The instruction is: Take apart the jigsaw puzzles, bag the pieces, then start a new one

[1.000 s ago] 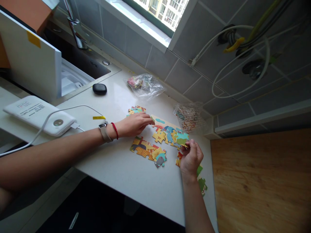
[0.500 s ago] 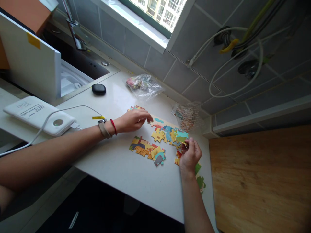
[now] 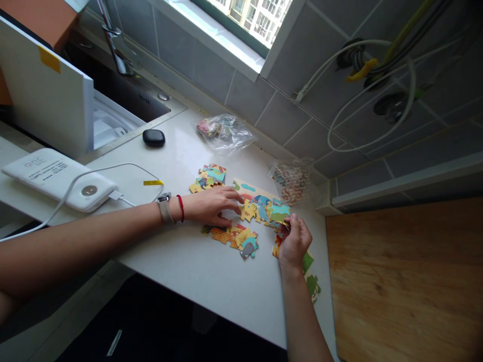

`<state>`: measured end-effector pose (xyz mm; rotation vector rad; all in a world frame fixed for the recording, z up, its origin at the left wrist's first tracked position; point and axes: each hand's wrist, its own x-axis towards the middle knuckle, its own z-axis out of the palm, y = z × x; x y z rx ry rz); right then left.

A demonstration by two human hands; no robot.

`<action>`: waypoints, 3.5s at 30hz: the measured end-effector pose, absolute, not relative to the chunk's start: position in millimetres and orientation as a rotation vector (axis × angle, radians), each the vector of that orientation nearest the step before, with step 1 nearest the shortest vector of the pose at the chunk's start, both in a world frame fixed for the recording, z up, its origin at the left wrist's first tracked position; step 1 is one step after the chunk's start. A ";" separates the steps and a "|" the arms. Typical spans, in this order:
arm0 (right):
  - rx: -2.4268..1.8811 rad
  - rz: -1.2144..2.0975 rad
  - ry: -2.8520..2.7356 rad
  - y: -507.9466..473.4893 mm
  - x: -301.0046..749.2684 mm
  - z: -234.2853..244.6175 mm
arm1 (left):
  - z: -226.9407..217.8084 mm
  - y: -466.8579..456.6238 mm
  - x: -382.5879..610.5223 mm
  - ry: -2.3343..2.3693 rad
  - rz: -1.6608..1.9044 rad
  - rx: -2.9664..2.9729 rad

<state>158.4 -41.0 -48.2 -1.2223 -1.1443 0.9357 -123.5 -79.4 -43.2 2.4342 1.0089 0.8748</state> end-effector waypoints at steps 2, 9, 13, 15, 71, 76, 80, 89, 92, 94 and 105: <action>-1.215 0.946 -1.150 -40.9 158.6 -49.0 | -45.6 -79.6 -122.9 1.004 0.884 2.430; -1.226 0.969 -1.189 -41.4 159.3 -51.6 | -46.6 -79.3 -125.7 1.006 0.771 2.475; -1.267 0.957 -1.222 -41.3 160.2 -53.5 | -43.2 -79.8 -124.4 0.999 0.793 2.465; -1.274 0.951 -1.233 -41.3 160.4 -53.7 | -41.0 -78.0 -125.4 1.039 0.801 2.466; -1.262 1.026 -1.286 -43.3 158.8 -53.0 | -36.4 -61.4 -167.4 1.977 0.769 2.143; -1.142 1.105 -1.457 -46.0 163.5 -55.7 | -29.4 -61.6 -165.1 1.825 1.063 2.048; -1.032 1.080 -1.724 -51.1 158.5 -51.4 | -24.5 -62.0 -159.6 1.640 1.323 1.873; -0.871 0.762 -2.368 -56.2 126.0 -47.6 | -16.4 -59.1 -155.1 1.507 1.491 1.414; -0.856 0.717 -2.461 -59.1 125.5 -49.3 | -17.6 -57.3 -155.5 1.404 1.540 1.245; -0.843 0.707 -2.487 -61.3 125.0 -48.9 | -19.2 -56.9 -154.0 1.341 1.530 1.143; -0.627 0.886 -2.548 -77.9 121.0 -35.1 | -26.8 -61.7 -135.1 1.338 1.470 1.281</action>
